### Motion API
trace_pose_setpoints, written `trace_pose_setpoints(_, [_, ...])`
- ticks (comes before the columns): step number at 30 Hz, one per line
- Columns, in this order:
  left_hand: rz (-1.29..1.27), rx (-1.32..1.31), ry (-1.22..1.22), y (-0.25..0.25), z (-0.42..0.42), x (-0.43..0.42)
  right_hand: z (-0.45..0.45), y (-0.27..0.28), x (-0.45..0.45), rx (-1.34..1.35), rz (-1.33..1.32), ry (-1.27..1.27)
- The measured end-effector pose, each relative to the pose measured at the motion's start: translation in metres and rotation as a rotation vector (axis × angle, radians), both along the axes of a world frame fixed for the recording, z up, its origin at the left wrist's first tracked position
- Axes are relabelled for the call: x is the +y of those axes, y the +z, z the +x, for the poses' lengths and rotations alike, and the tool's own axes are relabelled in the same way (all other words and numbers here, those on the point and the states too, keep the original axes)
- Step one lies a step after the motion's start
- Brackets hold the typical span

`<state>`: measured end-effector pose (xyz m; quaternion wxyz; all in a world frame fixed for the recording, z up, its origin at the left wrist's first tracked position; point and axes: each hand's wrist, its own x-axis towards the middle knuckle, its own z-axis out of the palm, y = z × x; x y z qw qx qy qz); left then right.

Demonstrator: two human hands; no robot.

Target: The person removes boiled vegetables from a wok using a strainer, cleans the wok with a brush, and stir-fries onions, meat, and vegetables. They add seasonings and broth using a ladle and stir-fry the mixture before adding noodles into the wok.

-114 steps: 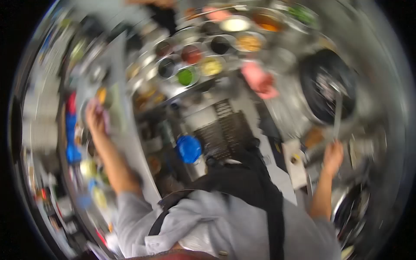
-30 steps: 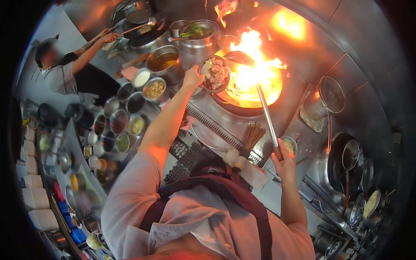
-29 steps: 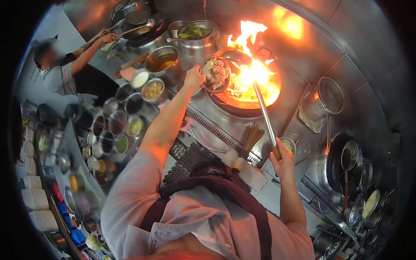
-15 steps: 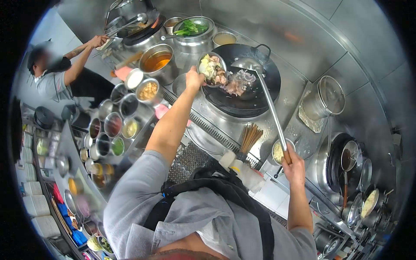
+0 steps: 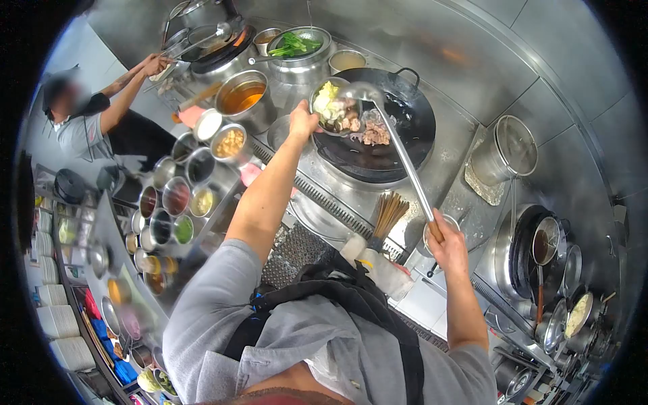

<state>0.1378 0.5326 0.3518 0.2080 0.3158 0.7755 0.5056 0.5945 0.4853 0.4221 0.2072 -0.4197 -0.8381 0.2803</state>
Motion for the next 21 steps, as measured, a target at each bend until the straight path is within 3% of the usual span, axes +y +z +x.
trace_pose_setpoints(1, [-0.034, 0.047, 0.017, 0.010, 0.003, -0.004, 0.008, 0.001, -0.004, -0.013, -0.075, -0.016])
trace_pose_setpoints(2, [-0.069, 0.092, 0.034, 0.016, 0.005, -0.008, 0.014, -0.002, -0.007, 0.015, 0.013, 0.012])
trace_pose_setpoints(9, [-0.044, 0.005, 0.068, -0.006, 0.000, 0.009, 0.026, -0.009, -0.010, 0.046, 0.072, -0.022])
trace_pose_setpoints(14, [-0.069, 0.055, 0.037, 0.005, 0.010, 0.018, 0.015, -0.005, -0.005, -0.096, -0.032, -0.021])
trace_pose_setpoints(21, [-0.016, -0.063, 0.161, -0.028, -0.005, 0.029, 0.045, 0.009, -0.009, -0.169, 0.053, -0.010])
